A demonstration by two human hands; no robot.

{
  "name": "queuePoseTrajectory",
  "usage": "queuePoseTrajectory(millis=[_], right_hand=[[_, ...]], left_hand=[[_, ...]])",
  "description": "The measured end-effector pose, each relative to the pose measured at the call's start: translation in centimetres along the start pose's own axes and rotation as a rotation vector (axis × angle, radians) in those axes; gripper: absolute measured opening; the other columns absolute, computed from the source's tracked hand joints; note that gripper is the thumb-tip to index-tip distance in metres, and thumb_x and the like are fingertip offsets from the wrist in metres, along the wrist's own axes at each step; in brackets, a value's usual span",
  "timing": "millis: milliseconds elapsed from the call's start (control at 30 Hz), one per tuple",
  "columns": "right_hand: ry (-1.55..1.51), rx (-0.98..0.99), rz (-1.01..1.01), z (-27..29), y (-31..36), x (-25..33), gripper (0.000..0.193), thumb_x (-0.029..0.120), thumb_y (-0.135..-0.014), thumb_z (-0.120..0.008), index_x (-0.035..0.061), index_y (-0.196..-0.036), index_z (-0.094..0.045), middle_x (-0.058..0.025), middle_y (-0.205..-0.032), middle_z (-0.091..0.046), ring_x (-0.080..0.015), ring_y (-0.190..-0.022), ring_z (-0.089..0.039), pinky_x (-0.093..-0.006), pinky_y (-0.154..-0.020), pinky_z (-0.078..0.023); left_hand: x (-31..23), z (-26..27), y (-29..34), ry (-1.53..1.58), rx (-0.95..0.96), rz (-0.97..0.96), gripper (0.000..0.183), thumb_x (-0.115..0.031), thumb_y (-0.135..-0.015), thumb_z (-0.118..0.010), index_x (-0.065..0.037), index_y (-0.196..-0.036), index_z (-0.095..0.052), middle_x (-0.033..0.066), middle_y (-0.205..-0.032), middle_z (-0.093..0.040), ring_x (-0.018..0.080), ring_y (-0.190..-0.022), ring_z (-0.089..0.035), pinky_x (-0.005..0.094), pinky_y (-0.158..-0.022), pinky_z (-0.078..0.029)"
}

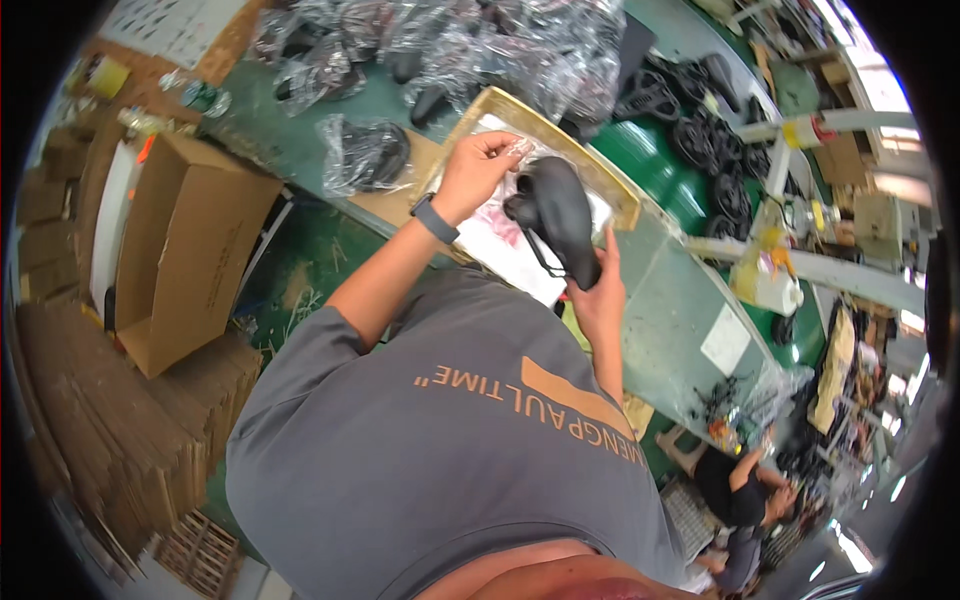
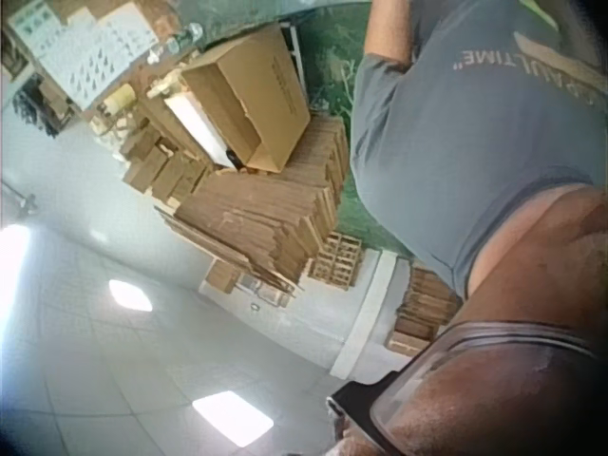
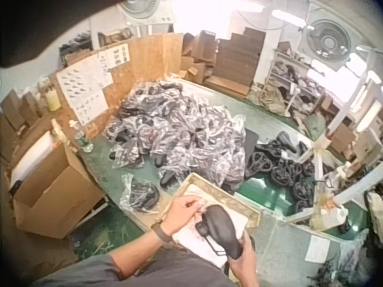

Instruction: The recorder packs bicycle seats into plastic bags and then places them into a large cardboard box before sealing it with tape.

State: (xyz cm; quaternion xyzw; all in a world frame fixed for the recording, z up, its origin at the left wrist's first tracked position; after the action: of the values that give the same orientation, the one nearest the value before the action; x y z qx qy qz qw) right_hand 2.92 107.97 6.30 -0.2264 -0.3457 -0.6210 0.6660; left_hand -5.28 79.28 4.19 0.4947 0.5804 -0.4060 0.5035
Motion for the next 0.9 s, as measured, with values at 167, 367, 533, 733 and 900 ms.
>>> queuePoseTrajectory(millis=[167, 367, 533, 733, 900], right_hand=[[-0.713, 0.024, -0.262, -1.9, -1.9, -5.9, 0.107, -0.009, -0.086, -0.080, 0.0019, -0.173, -0.018, -0.0150, -0.121, -0.074, -0.0228, -0.107, -0.074, -0.0378, -0.088, -0.062], [-1.104, -0.231, -0.456, 1.4, -5.3, -9.2, 0.042, 0.002, -0.096, -0.077, 0.0000, -0.134, -0.059, -0.0111, -0.112, -0.074, -0.0217, -0.099, -0.074, -0.0370, -0.086, -0.062], [-0.649, 0.068, 0.202, 3.9, -9.5, -4.1, 0.060, 0.002, -0.096, -0.078, 0.0024, -0.153, -0.057, -0.0130, -0.148, -0.064, -0.0215, -0.130, -0.065, -0.0362, -0.106, -0.054], [-0.864, -0.013, -0.204, 9.6, -19.0, -15.8, 0.061, 0.004, -0.101, -0.073, 0.0038, -0.158, -0.053, -0.0140, -0.149, -0.066, -0.0229, -0.125, -0.069, -0.0350, -0.101, -0.059], [-0.728, -0.504, -0.415, 17.4, -30.1, -33.9, 0.068, 0.018, -0.098, -0.080, -0.0009, -0.157, -0.051, -0.0173, -0.146, -0.066, -0.0265, -0.126, -0.067, -0.0392, -0.102, -0.057]], left_hand=[[-8.6, -8.5, 4.2, -0.576, 0.437, -0.632, 0.010, -0.013, -0.095, -0.079, -0.008, -0.103, -0.083, 0.0090, -0.110, -0.076, 0.0304, -0.101, -0.069, 0.0391, -0.088, -0.054], [-2.3, -9.5, 3.6, 0.080, 0.846, 0.084, 0.024, -0.019, -0.102, -0.067, -0.004, -0.119, -0.075, 0.0148, -0.147, -0.064, 0.0315, -0.137, -0.060, 0.0458, -0.116, -0.045], [3.8, -12.6, -3.6, 0.026, 0.482, 0.367, 0.055, -0.030, -0.107, -0.070, -0.001, -0.151, -0.058, 0.0145, -0.147, -0.065, 0.0237, -0.133, -0.062, 0.0429, -0.117, -0.046], [9.3, -3.1, -23.5, 0.517, 0.060, 0.513, 0.036, -0.036, -0.111, -0.066, -0.006, -0.131, -0.068, 0.0115, -0.122, -0.075, 0.0148, -0.094, -0.070, 0.0312, -0.074, -0.059], [11.5, 5.2, -31.8, 0.082, -0.302, 0.226, 0.030, -0.028, -0.112, -0.064, -0.005, -0.131, -0.064, 0.0064, -0.099, -0.072, 0.0124, -0.073, -0.061, 0.0262, -0.064, -0.050]])
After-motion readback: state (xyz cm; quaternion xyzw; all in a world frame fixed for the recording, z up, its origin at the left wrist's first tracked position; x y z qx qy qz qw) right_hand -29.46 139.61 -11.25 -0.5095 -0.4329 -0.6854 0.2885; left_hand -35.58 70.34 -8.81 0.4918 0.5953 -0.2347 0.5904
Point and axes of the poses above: each hand's wrist, its own y-axis away from the middle knuckle, its own z-axis out of the back of the hand, x = y × z, the point moved 5 cm from there along -y, towards the middle knuckle
